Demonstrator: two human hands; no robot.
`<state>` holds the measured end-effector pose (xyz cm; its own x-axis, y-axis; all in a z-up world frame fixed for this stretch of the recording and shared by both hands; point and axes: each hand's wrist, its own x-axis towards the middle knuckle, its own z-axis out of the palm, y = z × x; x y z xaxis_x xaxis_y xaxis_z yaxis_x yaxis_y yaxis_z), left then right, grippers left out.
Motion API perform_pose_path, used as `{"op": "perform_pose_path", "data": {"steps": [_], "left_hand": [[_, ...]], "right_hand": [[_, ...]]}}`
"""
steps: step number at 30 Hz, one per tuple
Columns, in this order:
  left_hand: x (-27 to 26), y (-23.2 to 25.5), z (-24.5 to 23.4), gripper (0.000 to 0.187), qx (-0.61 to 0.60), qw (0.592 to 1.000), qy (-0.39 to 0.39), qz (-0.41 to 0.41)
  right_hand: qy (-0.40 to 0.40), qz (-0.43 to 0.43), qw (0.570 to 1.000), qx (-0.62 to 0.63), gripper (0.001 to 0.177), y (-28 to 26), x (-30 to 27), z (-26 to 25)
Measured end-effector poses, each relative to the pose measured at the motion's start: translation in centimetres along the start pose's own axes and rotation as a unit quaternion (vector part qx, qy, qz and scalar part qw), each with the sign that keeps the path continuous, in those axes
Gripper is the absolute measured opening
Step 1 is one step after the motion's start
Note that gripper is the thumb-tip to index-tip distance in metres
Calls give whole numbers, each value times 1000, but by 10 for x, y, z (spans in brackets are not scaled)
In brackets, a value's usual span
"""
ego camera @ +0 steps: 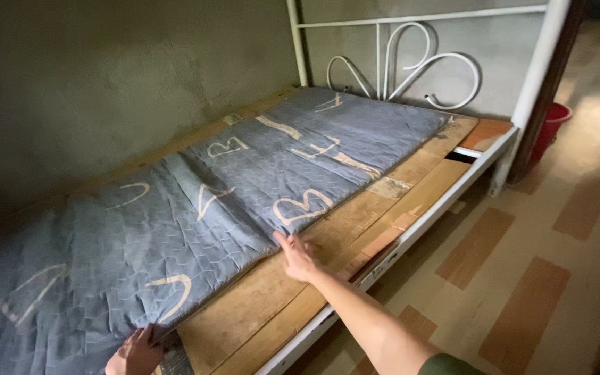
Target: The person sweeps the floor with a broom and dustpan, then unfolds a mattress on a metal bed frame. They place a pink blanket and a pillow on the mattress to make the bed.
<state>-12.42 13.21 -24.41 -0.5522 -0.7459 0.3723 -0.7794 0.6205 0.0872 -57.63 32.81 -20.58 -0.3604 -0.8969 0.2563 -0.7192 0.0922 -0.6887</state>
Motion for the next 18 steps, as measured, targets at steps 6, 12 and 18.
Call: {"op": "perform_pose_path", "data": {"steps": [6,12,18], "left_hand": [[-4,119,-104,77,160,942,-185,-229],[27,171,-81,52,221,964,-114,-92],[37,132,-43,30,230,967,-89,-70]], "right_hand": [[98,69,973,-196,71,3,16,-37],[72,25,966,-247,42,14,43,-44],[46,-105,959,-258,32,61,72,-65]]}}
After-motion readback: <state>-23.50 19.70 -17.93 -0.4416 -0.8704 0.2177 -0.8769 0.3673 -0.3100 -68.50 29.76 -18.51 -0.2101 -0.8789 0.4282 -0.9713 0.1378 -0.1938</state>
